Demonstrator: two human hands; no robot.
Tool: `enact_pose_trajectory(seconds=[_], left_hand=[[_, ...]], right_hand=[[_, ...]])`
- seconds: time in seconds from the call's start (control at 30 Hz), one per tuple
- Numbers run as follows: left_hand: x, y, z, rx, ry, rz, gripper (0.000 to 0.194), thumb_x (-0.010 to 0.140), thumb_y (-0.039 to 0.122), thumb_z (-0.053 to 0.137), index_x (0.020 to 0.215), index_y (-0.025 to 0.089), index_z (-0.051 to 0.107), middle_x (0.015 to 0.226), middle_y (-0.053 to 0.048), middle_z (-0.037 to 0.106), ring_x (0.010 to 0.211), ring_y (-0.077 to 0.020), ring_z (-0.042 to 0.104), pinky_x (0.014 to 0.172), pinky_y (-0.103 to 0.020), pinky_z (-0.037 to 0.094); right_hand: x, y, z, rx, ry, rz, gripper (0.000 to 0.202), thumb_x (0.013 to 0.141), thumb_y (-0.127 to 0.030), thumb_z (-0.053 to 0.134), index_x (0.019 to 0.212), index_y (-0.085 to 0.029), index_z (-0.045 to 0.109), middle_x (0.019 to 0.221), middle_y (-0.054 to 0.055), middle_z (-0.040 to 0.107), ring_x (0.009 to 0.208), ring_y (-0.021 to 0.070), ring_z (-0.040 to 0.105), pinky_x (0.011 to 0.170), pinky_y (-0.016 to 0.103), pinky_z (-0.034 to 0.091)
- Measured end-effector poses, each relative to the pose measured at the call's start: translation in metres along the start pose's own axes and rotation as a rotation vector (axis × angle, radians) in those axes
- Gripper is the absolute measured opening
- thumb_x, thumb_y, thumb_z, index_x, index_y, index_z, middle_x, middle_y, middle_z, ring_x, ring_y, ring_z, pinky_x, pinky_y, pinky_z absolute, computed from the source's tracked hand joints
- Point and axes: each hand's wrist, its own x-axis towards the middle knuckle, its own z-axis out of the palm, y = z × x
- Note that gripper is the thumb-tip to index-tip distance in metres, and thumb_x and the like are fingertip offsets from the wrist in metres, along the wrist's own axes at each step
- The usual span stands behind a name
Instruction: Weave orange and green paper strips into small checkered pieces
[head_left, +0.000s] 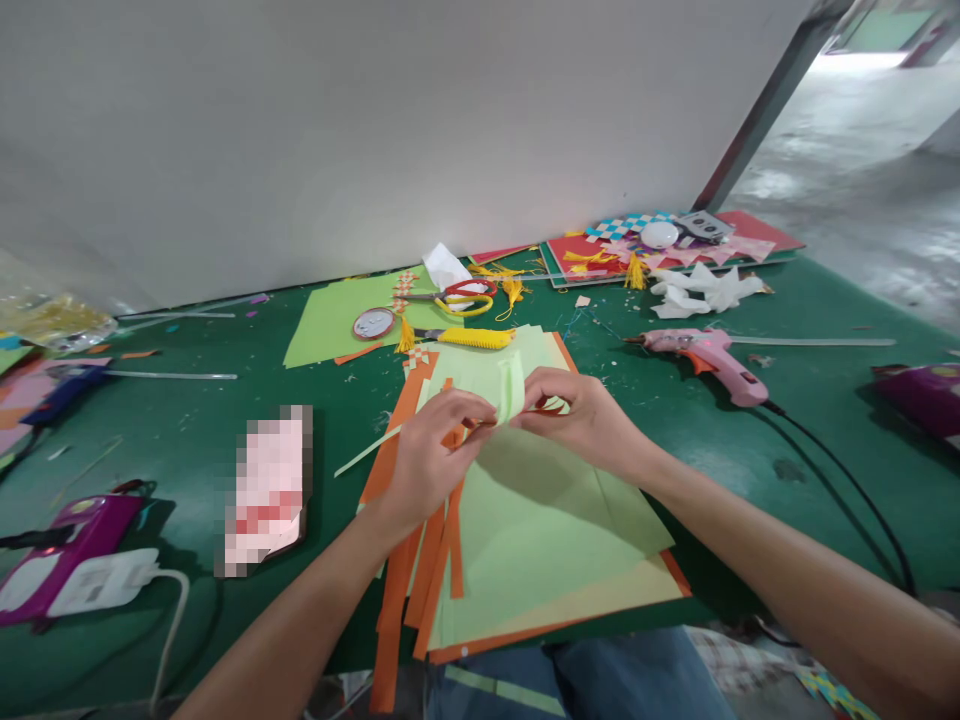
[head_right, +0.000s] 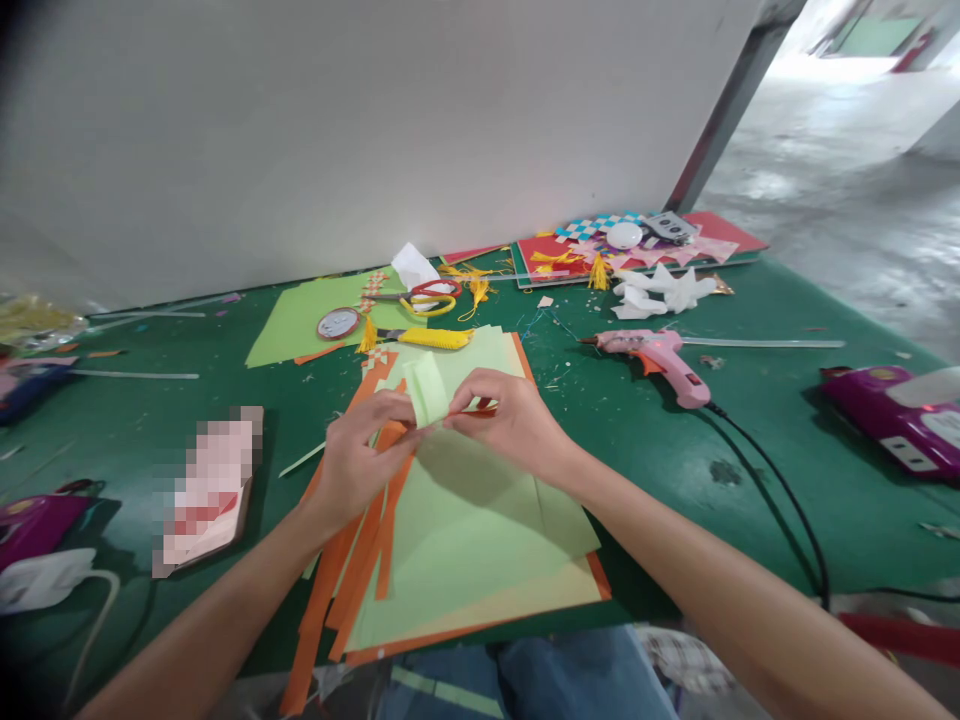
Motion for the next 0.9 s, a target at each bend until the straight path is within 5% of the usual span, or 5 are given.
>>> enact_pose_trajectory(seconds=[0.33,0.43,0.57,0.77,0.9], left_hand=[[-0.005,-0.006,-0.004,0.149,0.162,0.383,0.018,0.079,0.006,0.060,0.083,0.023,0.064,0.089,-0.004,0.069,0.087,-0.0185,0.065,0.077,-0.034,0.053],[-0.006,-0.007,-0.004,0.151,0.172,0.424,0.022,0.078,0.002,0.060,0.084,0.023,0.063,0.090,-0.004,0.069,0.086,-0.0179,0.065,0.078,-0.034,0.054],[-0.007,-0.008,-0.003,0.159,0.172,0.418,0.023,0.078,0.003,0.060,0.086,0.024,0.064,0.092,-0.004,0.070,0.089,-0.0183,0.065,0.079,-0.035,0.053],[-0.007,-0.006,-0.004,0.179,0.194,0.404,0.024,0.077,0.001,0.061,0.087,0.023,0.064,0.092,-0.005,0.068,0.088,-0.0184,0.065,0.078,-0.034,0.054],[-0.005,-0.003,-0.004,0.174,0.317,0.376,0.026,0.075,-0.002,0.061,0.086,0.021,0.063,0.089,-0.004,0.067,0.085,-0.0178,0.065,0.075,-0.033,0.055]], right_hand=[[0.001,0.001,-0.012,-0.048,0.032,-0.268,0.029,0.071,-0.001,0.048,0.088,-0.021,0.060,0.096,0.004,0.061,0.097,0.0188,0.058,0.086,0.036,0.046],[0.003,0.005,-0.015,0.000,0.174,-0.156,0.023,0.076,-0.006,0.050,0.090,-0.021,0.059,0.095,0.003,0.062,0.094,0.0181,0.059,0.087,0.036,0.046],[0.006,0.004,-0.014,0.011,0.258,0.130,0.014,0.088,-0.032,0.053,0.087,-0.019,0.059,0.085,0.003,0.062,0.077,0.0157,0.058,0.069,0.030,0.046],[0.002,-0.003,-0.008,-0.140,0.295,-0.045,0.022,0.085,-0.039,0.061,0.075,-0.020,0.058,0.086,0.003,0.061,0.087,0.0182,0.055,0.074,0.030,0.043],[-0.001,-0.002,-0.010,-0.028,0.367,0.056,0.040,0.090,-0.050,0.050,0.064,-0.020,0.049,0.073,0.001,0.054,0.071,0.0152,0.051,0.067,0.030,0.039]])
